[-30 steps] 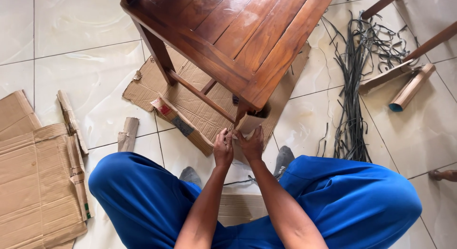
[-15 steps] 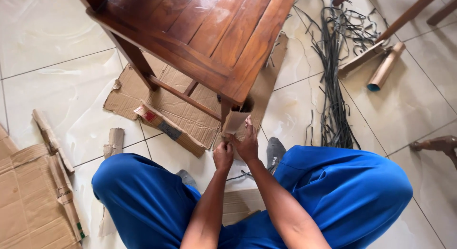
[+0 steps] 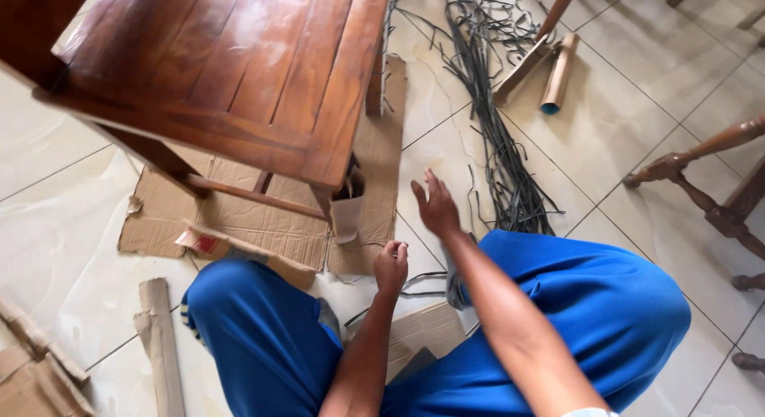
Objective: The person is wrapping the leg of a wooden chair with protective cardboard and securing it with black plastic strips.
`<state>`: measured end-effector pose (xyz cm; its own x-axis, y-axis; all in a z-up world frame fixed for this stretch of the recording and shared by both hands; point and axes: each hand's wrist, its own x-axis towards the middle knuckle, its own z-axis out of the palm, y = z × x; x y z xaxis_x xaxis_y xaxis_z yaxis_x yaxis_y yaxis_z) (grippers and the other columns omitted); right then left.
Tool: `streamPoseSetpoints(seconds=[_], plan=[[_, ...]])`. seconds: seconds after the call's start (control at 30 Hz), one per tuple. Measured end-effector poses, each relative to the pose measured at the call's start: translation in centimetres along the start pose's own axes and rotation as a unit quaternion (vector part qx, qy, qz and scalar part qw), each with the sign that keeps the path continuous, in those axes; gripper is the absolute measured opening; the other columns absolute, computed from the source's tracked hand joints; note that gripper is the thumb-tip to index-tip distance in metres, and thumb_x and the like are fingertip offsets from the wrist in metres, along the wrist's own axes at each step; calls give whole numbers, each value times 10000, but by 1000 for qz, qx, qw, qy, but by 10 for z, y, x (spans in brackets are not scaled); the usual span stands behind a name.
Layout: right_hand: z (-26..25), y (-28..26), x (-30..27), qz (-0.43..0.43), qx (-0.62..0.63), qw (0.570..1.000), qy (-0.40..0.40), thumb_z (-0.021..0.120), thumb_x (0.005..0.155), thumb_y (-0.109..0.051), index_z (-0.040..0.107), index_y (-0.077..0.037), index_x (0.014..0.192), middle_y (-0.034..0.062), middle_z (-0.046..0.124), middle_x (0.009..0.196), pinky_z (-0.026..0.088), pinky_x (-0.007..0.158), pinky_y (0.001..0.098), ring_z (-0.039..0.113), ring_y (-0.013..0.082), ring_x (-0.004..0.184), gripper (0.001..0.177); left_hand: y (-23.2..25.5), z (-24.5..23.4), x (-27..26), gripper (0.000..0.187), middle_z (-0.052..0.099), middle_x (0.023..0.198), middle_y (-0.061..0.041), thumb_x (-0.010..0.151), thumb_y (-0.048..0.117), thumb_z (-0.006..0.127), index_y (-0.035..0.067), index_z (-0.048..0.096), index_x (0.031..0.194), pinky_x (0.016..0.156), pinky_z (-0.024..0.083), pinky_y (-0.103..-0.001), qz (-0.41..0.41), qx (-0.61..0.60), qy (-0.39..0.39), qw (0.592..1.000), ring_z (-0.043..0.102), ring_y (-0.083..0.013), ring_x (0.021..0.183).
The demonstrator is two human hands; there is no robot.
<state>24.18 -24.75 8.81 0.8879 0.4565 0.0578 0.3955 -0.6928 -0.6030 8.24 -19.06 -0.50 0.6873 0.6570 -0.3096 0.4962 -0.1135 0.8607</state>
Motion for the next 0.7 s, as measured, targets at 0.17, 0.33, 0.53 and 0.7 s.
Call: streamPoseSetpoints(seconds=[0.17, 0.33, 0.53, 0.7], plan=[[-86, 35, 92, 39, -137, 975, -171, 384, 995, -777, 540, -198, 1470, 130, 708, 1279, 489, 1077, 529, 642, 369, 1249, 765, 33, -9, 1, 168, 779, 837, -33, 965, 333, 624, 237, 759, 990, 842, 581, -467, 15, 6, -25, 1000, 755, -298, 905], [-171, 60, 174, 34, -259, 933, -247, 559, 957, -620, 653, -242, 1379, 90, 743, 1273, 504, 1074, 521, 650, 360, 1259, 574, 71, -1, 20, 150, 780, 846, -57, 974, 282, 630, 199, 754, 984, 805, 597, -450, 65, 9, -48, 997, 756, -305, 884], [-231, 123, 238, 51, -314, 923, -217, 509, 967, -668, 578, -373, 1432, 25, 672, 1390, 480, 1087, 533, 602, 303, 1329, 555, 120, 40, 77, 135, 764, 919, -104, 973, 243, 649, 169, 754, 1013, 799, 631, -410, 146, 31, -76, 986, 753, -299, 936], [-219, 216, 255, 101, -225, 949, -196, 542, 998, -485, 627, -201, 1396, 134, 716, 1292, 505, 1078, 537, 629, 356, 1277, 497, 152, 108, 162, 175, 704, 1062, -58, 973, 291, 631, 226, 699, 1119, 922, 578, -473, 165, 124, -116, 972, 688, -310, 1092]])
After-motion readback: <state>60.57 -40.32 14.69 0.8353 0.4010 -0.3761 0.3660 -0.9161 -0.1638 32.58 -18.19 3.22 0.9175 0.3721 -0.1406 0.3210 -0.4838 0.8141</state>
